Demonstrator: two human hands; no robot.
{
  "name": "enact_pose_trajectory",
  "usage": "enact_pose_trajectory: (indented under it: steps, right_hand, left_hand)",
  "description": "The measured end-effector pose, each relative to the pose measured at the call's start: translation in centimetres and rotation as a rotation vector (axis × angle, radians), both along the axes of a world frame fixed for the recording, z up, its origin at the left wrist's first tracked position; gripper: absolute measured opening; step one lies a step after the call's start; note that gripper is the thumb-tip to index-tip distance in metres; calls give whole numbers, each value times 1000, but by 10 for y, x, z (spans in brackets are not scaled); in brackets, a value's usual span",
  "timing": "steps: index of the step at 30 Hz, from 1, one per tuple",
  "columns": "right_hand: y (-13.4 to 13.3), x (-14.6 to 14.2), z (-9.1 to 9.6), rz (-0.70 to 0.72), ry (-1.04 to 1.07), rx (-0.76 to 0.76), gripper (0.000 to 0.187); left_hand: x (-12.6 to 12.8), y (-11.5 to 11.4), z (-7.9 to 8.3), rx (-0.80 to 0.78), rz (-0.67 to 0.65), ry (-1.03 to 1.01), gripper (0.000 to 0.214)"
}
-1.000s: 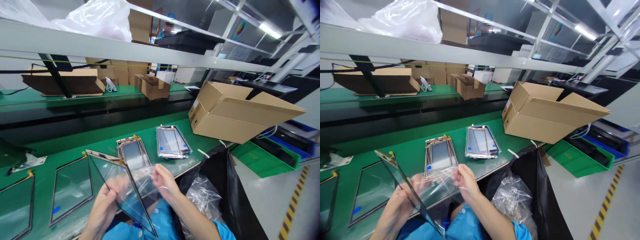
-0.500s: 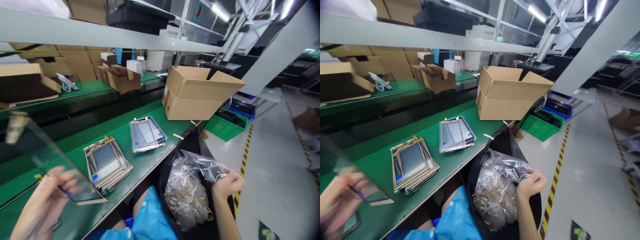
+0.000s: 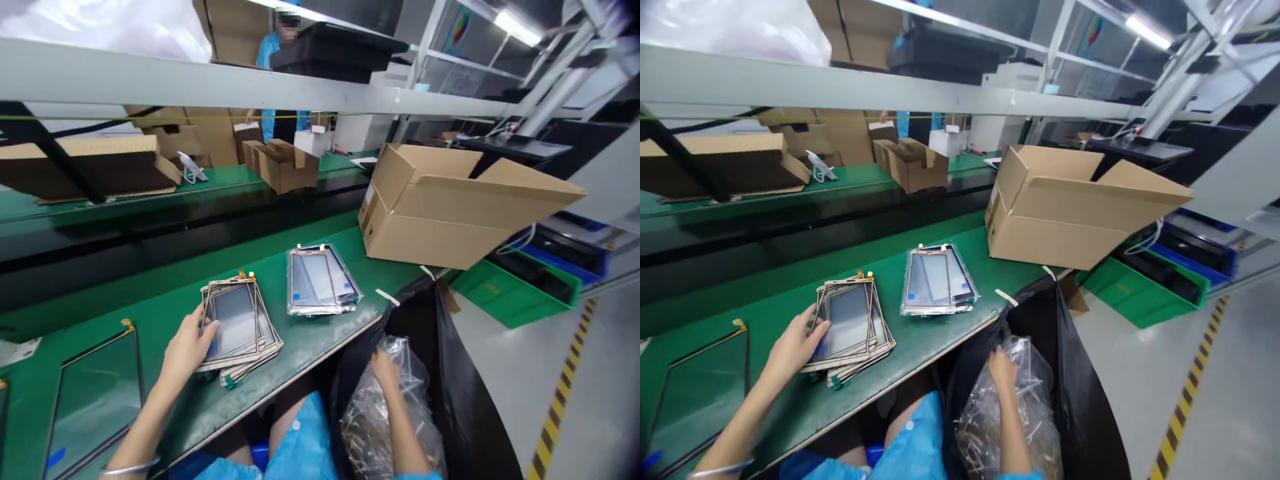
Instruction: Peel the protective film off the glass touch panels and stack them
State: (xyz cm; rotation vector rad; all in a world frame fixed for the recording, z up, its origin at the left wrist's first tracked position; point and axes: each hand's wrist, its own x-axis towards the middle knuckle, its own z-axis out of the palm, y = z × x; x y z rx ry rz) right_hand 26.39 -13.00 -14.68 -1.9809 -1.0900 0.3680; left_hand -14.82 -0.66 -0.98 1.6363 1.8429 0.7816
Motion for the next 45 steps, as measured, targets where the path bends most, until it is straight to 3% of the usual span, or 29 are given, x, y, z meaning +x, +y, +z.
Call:
enact_pose_trajectory:
  steps: [2, 5, 8, 10, 12, 15, 19, 25, 31, 40, 45]
  right_hand:
    - [-3, 8, 27, -125, -92, 43, 36]
    - [6, -11, 65, -89, -177, 170, 40]
    - [35, -59, 91, 256, -234, 268, 30]
    - [60, -91, 101, 473, -271, 302, 23]
    - [84, -112, 107, 564, -307, 310, 20]
    - [110, -121, 110, 570, -347, 293, 19]
    - [124, -114, 107, 559, -367, 266, 20]
    - [127, -94, 98, 468, -352, 208, 23]
    - [130, -72, 92, 304, -324, 144, 34]
    - [134, -68, 85, 300, -273, 131, 36]
    - [124, -70, 93, 424, -272, 187, 39]
  left_hand:
    - [3, -3, 6, 79, 20, 100, 47]
    - [29, -3, 15, 158, -173, 175, 39]
    - [75, 10, 15, 77, -381, 102, 24]
    - [107, 26, 11, -11, -426, 37, 22]
    - [133, 45, 6, -120, -423, -37, 27]
    - [155, 72, 1, -293, -383, -162, 31]
    - [164, 91, -7, -419, -309, -301, 32]
    - [165, 93, -20, -418, -249, -389, 32]
    - [164, 92, -23, -334, -247, -335, 31]
    - [166, 94, 6, -319, -261, -205, 30]
    - [178, 103, 31, -335, -272, -387, 29]
